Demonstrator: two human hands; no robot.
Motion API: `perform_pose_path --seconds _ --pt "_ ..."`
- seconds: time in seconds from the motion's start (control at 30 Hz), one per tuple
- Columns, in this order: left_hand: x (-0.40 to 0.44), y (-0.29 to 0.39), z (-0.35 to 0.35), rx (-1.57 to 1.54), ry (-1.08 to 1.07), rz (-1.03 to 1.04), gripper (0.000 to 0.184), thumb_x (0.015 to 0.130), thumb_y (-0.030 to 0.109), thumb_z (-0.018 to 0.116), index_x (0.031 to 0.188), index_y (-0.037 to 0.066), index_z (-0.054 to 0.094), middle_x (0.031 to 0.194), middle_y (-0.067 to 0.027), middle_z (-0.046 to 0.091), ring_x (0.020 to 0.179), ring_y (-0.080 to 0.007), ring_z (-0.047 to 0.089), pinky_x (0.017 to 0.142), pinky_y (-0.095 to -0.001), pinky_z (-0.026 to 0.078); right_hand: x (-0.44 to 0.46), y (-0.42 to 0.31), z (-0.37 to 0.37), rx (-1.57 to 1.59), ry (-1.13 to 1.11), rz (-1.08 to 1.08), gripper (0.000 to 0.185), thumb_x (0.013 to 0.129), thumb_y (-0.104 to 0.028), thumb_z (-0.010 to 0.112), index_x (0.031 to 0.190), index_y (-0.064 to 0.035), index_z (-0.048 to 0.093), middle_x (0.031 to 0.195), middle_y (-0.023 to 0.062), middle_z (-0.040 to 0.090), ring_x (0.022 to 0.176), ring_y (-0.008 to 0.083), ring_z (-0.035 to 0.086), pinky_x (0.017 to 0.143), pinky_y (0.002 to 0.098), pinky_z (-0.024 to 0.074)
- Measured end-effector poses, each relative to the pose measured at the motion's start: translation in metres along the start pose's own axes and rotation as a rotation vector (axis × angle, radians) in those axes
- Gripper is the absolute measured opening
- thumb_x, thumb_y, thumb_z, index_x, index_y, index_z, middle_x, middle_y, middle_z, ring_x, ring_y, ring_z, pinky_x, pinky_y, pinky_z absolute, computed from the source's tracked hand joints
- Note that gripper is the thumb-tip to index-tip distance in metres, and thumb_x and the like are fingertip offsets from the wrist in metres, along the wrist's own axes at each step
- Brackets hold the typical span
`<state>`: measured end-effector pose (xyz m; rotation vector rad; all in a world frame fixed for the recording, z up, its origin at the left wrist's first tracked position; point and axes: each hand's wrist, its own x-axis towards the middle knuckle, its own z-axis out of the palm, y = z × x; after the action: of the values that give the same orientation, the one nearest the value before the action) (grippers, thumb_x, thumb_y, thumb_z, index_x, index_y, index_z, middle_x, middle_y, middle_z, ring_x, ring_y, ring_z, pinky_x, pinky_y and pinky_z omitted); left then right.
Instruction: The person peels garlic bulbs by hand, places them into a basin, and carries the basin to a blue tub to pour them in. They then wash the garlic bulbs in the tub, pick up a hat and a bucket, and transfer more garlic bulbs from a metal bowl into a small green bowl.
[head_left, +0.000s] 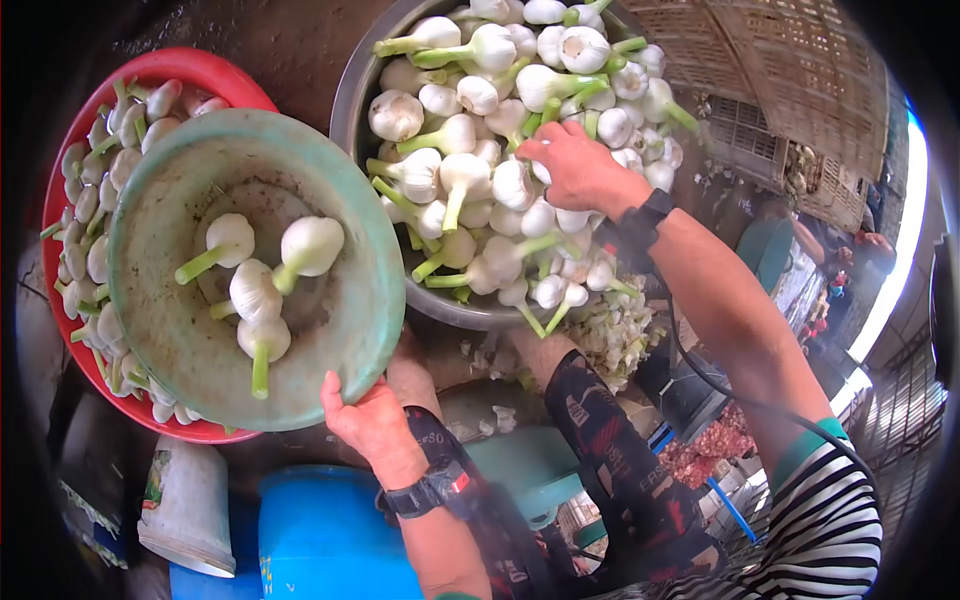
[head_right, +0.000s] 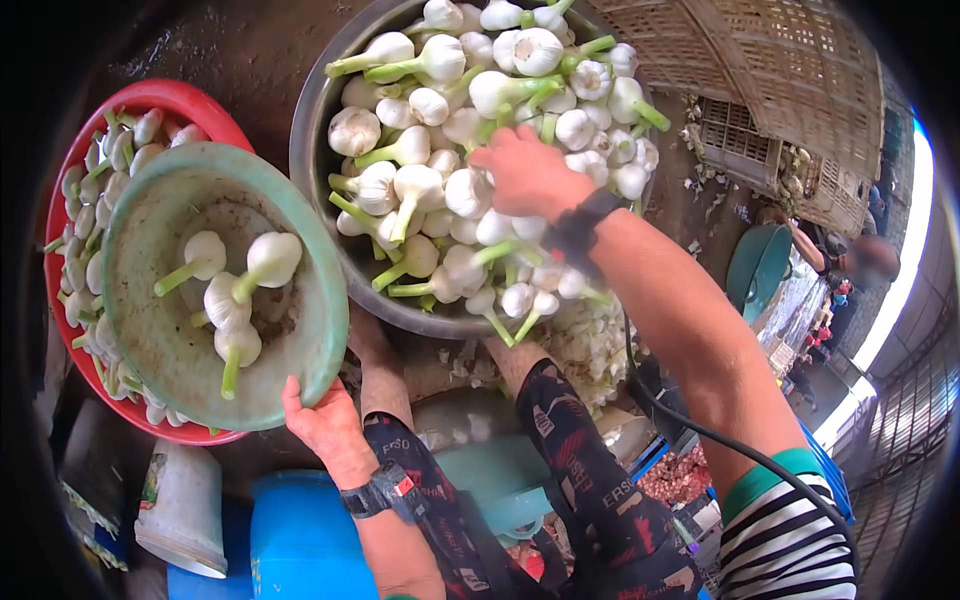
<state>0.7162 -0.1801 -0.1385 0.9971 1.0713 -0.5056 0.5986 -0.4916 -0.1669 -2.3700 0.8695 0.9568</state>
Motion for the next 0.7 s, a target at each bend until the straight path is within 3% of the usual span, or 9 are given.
perform_pose_path --seconds 0.13,0.27,0.33,0.37,0.43,0.5,0.57,0.6,0.7 --pt "0.002 -0.002 0.000 0.010 -0.016 0.026 0.036 0.078 0.009 0.054 0.111 -0.002 0.048 0.112 -0.0136 0.054 0.102 -0.0274 0.054 0.086 -0.0400 0.046 -0.022 0.001 -0.014 -0.006 0.044 -0.022 0.047 0.055 0.008 0.052 0.100 -0.0063 0.055 0.105 0.0145 0.050 0.102 0.0325 0.044 0.085 0.0365 0.0401" --pt "0.002 -0.002 -0.003 0.014 -0.011 0.026 0.034 0.078 0.009 0.054 0.110 -0.003 0.049 0.111 -0.0138 0.055 0.102 -0.0269 0.053 0.087 -0.0395 0.045 -0.065 -0.020 -0.055 0.257 0.423 -0.126 0.043 0.060 0.002 0.063 0.101 -0.0072 0.057 0.103 0.0133 0.050 0.102 0.0291 0.047 0.080 0.0381 0.0449" --pt "-0.002 -0.003 0.001 0.001 -0.012 0.002 0.033 0.078 0.009 0.054 0.109 -0.003 0.049 0.110 -0.0137 0.055 0.102 -0.0265 0.053 0.087 -0.0393 0.045 -0.081 -0.062 -0.079 0.849 0.429 -0.126 0.044 0.060 -0.002 0.067 0.102 -0.0076 0.056 0.106 0.0116 0.050 0.103 0.0256 0.049 0.076 0.0358 0.0483" --pt "-0.003 -0.001 0.004 -0.001 -0.019 -0.007 0.033 0.078 0.009 0.053 0.109 -0.003 0.049 0.110 -0.0136 0.055 0.102 -0.0263 0.054 0.087 -0.0391 0.045 -0.077 -0.076 -0.077 0.880 0.514 -0.359 0.046 0.061 -0.003 0.066 0.105 -0.0087 0.055 0.106 0.0104 0.050 0.101 0.0243 0.052 0.071 0.0335 0.0505" --pt "0.007 -0.001 -0.008 0.005 -0.038 0.007 0.032 0.078 0.009 0.054 0.108 -0.002 0.050 0.110 -0.0137 0.055 0.101 -0.0265 0.054 0.087 -0.0392 0.045 -0.069 -0.108 -0.072 1.071 0.367 -0.522 0.056 0.061 -0.012 0.073 0.113 -0.0059 0.052 0.119 0.0144 0.045 0.117 0.0251 0.041 0.093 0.0383 0.0388" --pt "0.007 0.000 -0.009 0.010 -0.034 0.009 0.032 0.078 0.009 0.054 0.107 -0.002 0.050 0.109 -0.0139 0.056 0.101 -0.0266 0.054 0.087 -0.0391 0.045 -0.066 -0.125 -0.066 0.884 0.300 -0.598 0.069 0.061 -0.016 0.075 0.124 -0.0092 0.046 0.129 0.0168 0.039 0.122 0.0288 0.035 0.100 0.0405 0.0306" --pt "0.004 -0.001 -0.003 0.004 -0.008 0.003 0.031 0.078 0.009 0.054 0.106 -0.003 0.051 0.109 -0.0141 0.056 0.101 -0.0266 0.054 0.087 -0.0388 0.046 -0.055 -0.106 -0.049 0.758 0.367 -0.381 0.070 0.064 -0.017 0.071 0.128 -0.0146 0.043 0.133 0.0185 0.033 0.121 0.0317 0.035 0.101 0.0393 0.0290" --pt "0.000 -0.001 0.001 0.021 -0.021 0.021 0.031 0.078 0.009 0.053 0.106 -0.002 0.051 0.108 -0.0143 0.056 0.100 -0.0267 0.054 0.087 -0.0394 0.046 -0.042 -0.087 -0.032 0.432 0.452 -0.291 0.073 0.064 -0.015 0.070 0.130 -0.0165 0.039 0.135 0.0183 0.030 0.122 0.0326 0.034 0.102 0.0394 0.0297" --pt "-0.002 0.001 0.003 -0.027 -0.005 -0.019 0.031 0.078 0.008 0.053 0.107 -0.002 0.050 0.109 -0.0142 0.056 0.100 -0.0272 0.054 0.087 -0.0404 0.046 -0.012 -0.044 0.006 0.129 0.261 -0.284 0.075 0.064 -0.007 0.066 0.131 -0.0234 0.037 0.126 0.0172 0.038 0.114 0.0334 0.041 0.090 0.0396 0.0405"
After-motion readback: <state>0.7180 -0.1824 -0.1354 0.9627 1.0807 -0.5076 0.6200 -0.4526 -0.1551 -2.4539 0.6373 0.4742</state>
